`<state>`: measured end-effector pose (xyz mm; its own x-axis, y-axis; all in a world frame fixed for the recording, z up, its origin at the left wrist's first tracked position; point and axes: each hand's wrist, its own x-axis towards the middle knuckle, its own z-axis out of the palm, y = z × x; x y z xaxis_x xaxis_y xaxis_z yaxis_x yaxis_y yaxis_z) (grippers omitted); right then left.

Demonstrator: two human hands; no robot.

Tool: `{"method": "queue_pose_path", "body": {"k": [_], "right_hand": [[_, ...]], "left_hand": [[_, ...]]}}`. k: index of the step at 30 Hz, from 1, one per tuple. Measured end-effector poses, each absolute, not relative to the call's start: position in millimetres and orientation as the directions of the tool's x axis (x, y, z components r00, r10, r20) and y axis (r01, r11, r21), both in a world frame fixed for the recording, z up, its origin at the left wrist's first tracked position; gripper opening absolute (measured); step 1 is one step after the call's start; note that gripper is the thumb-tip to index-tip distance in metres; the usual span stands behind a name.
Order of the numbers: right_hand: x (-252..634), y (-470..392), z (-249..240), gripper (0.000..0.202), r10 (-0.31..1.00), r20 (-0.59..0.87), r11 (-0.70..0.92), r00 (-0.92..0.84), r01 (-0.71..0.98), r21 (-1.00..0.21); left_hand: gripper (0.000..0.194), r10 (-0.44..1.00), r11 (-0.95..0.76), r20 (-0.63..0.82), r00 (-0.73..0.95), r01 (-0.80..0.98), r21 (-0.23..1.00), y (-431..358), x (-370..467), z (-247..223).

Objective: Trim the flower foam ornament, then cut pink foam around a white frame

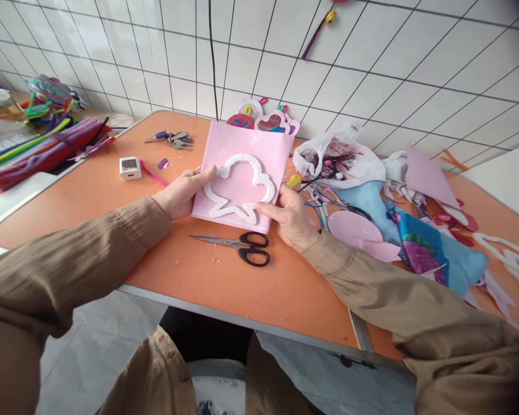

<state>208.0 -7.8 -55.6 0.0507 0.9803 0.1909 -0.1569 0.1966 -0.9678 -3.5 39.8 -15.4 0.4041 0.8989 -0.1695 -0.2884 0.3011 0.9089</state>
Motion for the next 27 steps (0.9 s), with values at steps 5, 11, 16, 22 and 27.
{"method": "queue_pose_path", "body": {"k": [5, 11, 16, 22, 27], "right_hand": [[208, -8, -56, 0.049, 0.983, 0.180, 0.183, 0.034, -0.155, -0.971], [210, -7, -58, 0.050, 0.976, 0.216, 0.213, -0.002, -0.146, -0.966], [209, -7, -58, 0.049, 0.981, 0.191, 0.193, 0.026, -0.148, -0.970], [207, -8, -56, 0.050, 0.983, 0.181, 0.184, 0.035, -0.150, -0.971], [204, -11, -54, 0.047, 0.981, 0.193, 0.193, 0.007, -0.110, -0.975]], "left_hand": [[0.030, 0.904, 0.304, -0.188, 0.385, -0.268, 0.914, 39, -4, -16], [0.029, 0.909, 0.306, -0.194, 0.370, -0.273, 0.912, 38, -2, -14], [0.032, 0.880, 0.314, -0.161, 0.446, -0.294, 0.903, 39, -5, -18], [0.033, 0.789, 0.276, -0.021, 0.615, -0.323, 0.905, 49, -16, -25], [0.037, 0.751, 0.257, -0.023, 0.660, -0.261, 0.930, 53, -22, -24]]}}
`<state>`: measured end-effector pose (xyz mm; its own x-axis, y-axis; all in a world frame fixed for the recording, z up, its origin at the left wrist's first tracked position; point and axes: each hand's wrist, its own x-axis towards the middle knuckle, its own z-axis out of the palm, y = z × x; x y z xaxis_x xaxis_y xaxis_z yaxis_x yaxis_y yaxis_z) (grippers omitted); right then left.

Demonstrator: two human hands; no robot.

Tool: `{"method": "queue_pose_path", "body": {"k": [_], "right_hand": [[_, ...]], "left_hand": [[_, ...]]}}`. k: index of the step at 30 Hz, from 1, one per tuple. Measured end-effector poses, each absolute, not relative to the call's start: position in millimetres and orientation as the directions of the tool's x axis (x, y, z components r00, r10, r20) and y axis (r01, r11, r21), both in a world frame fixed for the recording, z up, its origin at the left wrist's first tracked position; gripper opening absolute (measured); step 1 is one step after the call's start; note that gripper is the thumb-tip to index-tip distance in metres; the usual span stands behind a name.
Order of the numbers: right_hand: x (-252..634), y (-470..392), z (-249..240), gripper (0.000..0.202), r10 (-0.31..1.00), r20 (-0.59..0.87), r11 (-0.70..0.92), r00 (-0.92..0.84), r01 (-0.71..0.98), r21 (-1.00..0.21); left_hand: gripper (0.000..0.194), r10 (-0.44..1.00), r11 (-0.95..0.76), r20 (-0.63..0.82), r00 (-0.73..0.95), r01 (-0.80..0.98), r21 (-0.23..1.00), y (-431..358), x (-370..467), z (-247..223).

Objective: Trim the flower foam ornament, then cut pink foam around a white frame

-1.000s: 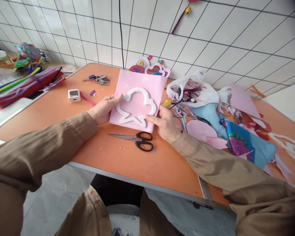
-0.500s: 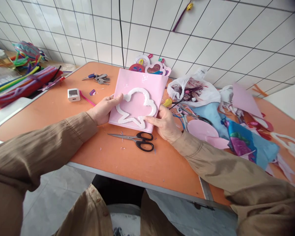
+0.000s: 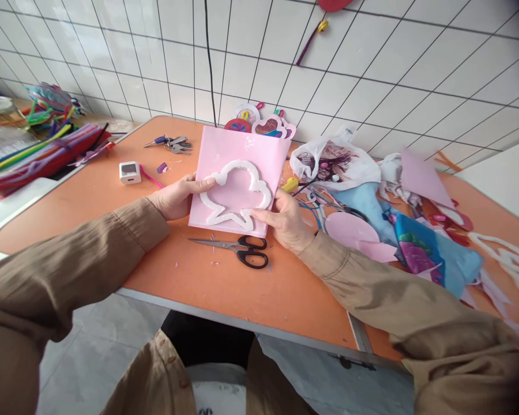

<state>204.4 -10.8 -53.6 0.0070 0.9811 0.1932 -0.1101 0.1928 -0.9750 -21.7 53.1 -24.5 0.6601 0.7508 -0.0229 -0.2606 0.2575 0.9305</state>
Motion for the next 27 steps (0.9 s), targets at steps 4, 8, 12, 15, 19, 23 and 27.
{"method": "queue_pose_path", "body": {"k": [4, 8, 12, 15, 19, 23, 27], "right_hand": [[204, -12, -52, 0.042, 0.981, 0.195, 0.194, 0.004, -0.116, -0.974], [204, -12, -53, 0.046, 0.982, 0.188, 0.187, 0.005, -0.158, -0.970], [204, -12, -54, 0.044, 0.982, 0.191, 0.189, 0.006, -0.172, -0.967], [204, -12, -54, 0.041, 0.981, 0.194, 0.192, 0.004, -0.174, -0.966], [204, -12, -54, 0.043, 0.982, 0.189, 0.185, -0.005, -0.174, -0.967], [206, -11, -57, 0.041, 0.984, 0.180, 0.176, -0.010, -0.154, -0.972], [208, -11, -60, 0.040, 0.985, 0.171, 0.166, -0.025, -0.140, -0.976]], "left_hand": [[0.028, 0.792, 0.247, -0.051, 0.609, -0.244, 0.938, 51, -18, -24], [0.019, 0.828, 0.256, -0.078, 0.555, -0.251, 0.933, 48, -13, -23], [0.018, 0.849, 0.273, -0.109, 0.517, -0.253, 0.928, 46, -11, -20], [0.019, 0.854, 0.285, -0.121, 0.507, -0.261, 0.922, 44, -10, -18], [0.024, 0.855, 0.309, -0.144, 0.499, -0.267, 0.913, 42, -9, -16], [0.032, 0.855, 0.307, -0.133, 0.502, -0.283, 0.909, 40, -9, -15], [0.043, 0.841, 0.312, -0.115, 0.529, -0.301, 0.901, 40, -10, -17]]}}
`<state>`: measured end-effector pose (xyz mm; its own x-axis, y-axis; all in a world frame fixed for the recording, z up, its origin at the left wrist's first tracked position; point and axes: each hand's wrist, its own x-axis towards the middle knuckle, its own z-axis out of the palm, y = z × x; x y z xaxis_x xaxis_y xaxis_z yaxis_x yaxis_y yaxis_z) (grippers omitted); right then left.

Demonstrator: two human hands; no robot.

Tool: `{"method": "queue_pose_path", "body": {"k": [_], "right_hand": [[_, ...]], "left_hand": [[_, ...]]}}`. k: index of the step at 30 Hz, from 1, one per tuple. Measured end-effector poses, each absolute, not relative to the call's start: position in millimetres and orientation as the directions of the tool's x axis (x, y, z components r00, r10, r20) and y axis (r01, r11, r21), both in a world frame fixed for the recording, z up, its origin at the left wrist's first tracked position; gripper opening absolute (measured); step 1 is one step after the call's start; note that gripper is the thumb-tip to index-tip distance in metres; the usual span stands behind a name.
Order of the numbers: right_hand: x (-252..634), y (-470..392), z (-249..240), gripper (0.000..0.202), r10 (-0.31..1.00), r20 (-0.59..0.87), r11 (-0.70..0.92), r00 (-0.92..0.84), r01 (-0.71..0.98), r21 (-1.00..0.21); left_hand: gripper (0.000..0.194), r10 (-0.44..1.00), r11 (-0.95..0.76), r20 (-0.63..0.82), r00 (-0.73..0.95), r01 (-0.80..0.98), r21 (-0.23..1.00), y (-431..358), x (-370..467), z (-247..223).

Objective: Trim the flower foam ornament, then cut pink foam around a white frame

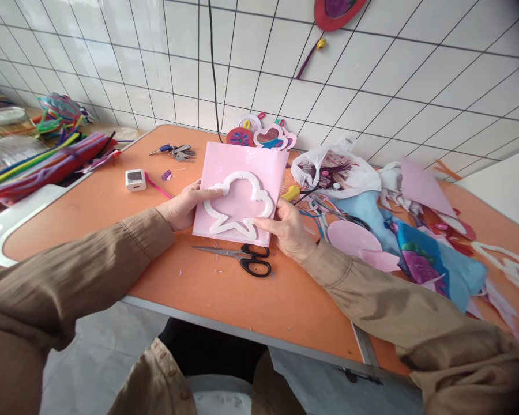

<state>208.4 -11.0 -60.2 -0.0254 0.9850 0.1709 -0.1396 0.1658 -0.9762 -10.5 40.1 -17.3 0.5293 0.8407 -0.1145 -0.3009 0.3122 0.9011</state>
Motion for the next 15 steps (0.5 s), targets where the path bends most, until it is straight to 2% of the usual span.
{"method": "queue_pose_path", "body": {"k": [4, 15], "right_hand": [[209.3, -12.1, -60.1, 0.042, 0.984, 0.174, 0.170, -0.026, -0.114, -0.979], [208.7, -12.3, -57.6, 0.045, 0.990, 0.140, 0.135, -0.031, -0.123, -0.983]], "left_hand": [[0.038, 0.822, 0.318, -0.107, 0.560, -0.294, 0.901, 40.4, -11.9, -19.9], [0.038, 0.867, 0.321, -0.153, 0.474, -0.297, 0.899, 32.9, -6.6, -16.2]]}}
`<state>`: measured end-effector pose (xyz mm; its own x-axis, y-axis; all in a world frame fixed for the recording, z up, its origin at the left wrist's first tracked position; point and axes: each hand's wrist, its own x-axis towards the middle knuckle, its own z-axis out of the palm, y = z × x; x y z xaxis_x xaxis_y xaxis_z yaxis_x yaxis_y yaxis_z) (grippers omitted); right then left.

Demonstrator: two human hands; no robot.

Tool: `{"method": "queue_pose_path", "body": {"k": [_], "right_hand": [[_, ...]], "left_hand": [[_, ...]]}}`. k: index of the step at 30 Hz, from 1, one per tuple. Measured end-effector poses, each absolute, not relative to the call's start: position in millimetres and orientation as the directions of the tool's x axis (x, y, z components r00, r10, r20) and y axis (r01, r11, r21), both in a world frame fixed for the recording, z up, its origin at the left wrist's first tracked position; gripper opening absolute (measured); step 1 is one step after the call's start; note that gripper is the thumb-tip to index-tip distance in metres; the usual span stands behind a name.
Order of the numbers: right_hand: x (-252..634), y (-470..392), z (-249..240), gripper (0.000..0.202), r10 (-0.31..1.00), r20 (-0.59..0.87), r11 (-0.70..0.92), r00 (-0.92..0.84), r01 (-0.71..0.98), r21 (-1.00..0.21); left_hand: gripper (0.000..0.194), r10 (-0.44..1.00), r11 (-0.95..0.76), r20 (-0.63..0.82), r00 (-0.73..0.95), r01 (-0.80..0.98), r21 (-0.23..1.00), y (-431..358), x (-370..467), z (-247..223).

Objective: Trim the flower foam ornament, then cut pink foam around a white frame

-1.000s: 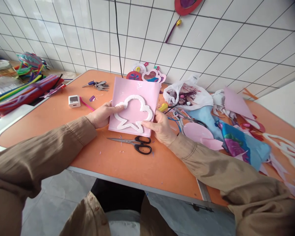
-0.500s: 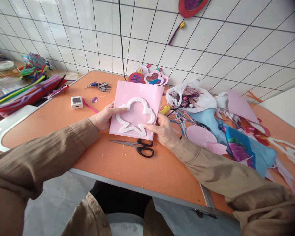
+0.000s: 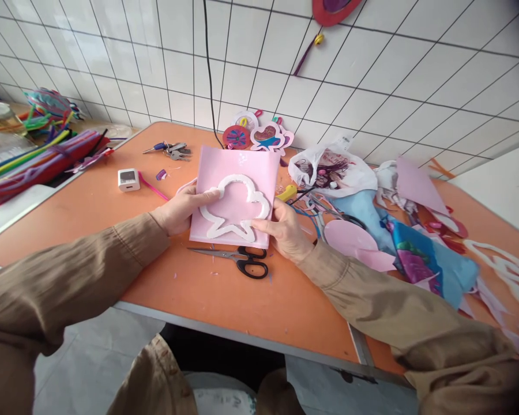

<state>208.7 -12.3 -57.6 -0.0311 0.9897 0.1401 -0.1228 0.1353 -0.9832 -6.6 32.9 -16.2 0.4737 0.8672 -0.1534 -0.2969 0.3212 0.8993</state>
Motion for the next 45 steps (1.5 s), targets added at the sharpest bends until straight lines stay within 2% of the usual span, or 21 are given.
{"method": "queue_pose_path", "body": {"k": [6, 11, 16, 23, 31, 45], "right_hand": [[210, -12, -60, 0.043, 0.987, 0.154, 0.147, -0.046, -0.125, -0.981], [209, -11, -61, 0.045, 0.987, 0.161, 0.155, -0.030, -0.136, -0.978], [207, -11, -58, 0.046, 0.987, 0.156, 0.152, -0.021, -0.145, -0.978], [207, -14, -53, 0.040, 0.985, 0.166, 0.157, -0.050, -0.149, -0.976], [206, -13, -53, 0.042, 0.988, 0.148, 0.143, -0.039, -0.116, -0.983], [206, -11, -55, 0.050, 0.986, 0.138, 0.123, -0.093, -0.150, -0.981]], "left_hand": [[0.028, 0.820, 0.328, -0.114, 0.561, -0.297, 0.897, 41, -14, -21], [0.035, 0.845, 0.249, -0.089, 0.527, -0.239, 0.939, 42, -13, -18], [0.024, 0.848, 0.256, -0.092, 0.522, -0.251, 0.934, 41, -12, -18], [0.044, 0.774, 0.349, -0.117, 0.622, -0.266, 0.899, 42, -17, -21], [0.036, 0.772, 0.281, -0.100, 0.628, -0.196, 0.940, 45, -19, -21], [0.036, 0.809, 0.223, -0.055, 0.586, -0.219, 0.950, 48, -17, -24]]}}
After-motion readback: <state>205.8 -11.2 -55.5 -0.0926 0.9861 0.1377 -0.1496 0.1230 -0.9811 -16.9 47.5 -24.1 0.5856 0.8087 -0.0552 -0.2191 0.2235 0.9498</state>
